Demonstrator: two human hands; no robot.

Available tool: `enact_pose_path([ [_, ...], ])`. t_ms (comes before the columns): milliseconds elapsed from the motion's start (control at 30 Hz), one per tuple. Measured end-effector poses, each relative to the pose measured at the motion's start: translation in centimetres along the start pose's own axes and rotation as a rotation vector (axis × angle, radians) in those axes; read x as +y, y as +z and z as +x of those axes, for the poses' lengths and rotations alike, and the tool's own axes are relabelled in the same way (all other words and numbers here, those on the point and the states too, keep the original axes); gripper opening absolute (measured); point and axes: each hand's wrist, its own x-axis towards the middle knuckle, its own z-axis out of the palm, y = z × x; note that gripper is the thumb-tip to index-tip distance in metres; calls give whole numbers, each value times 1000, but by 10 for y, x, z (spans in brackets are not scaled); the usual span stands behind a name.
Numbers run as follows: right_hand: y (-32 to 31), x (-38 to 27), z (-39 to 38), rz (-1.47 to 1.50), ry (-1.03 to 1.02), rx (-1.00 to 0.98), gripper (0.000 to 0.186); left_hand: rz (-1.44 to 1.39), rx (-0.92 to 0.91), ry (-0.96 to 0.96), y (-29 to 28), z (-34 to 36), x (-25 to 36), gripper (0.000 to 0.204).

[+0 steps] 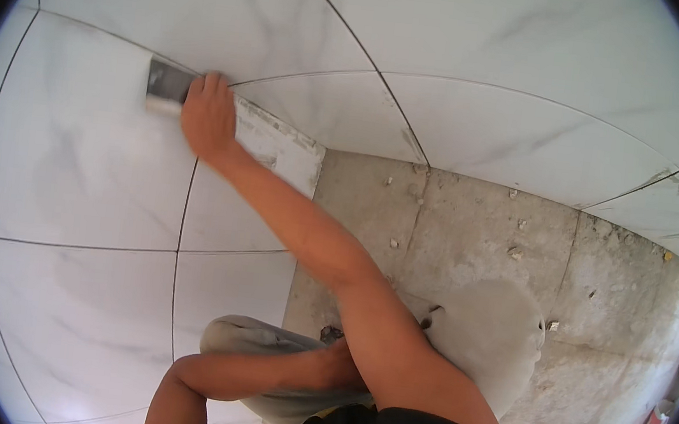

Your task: Applying grout or putty to tile joints on a wall using a spatula.

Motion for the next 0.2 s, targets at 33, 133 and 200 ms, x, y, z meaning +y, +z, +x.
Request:
enact_pose_path([
  [33,-2,4,8,-24,-32,52,30,95,-77,56,-7,0,-1,36],
  [133,-17,4,-10,7,11,-80,37,139,-87,96,-5,-2,1,38],
  [200,-29,-8,-37,57,90,-285,46,87,-23,75,0,-9,4,39],
])
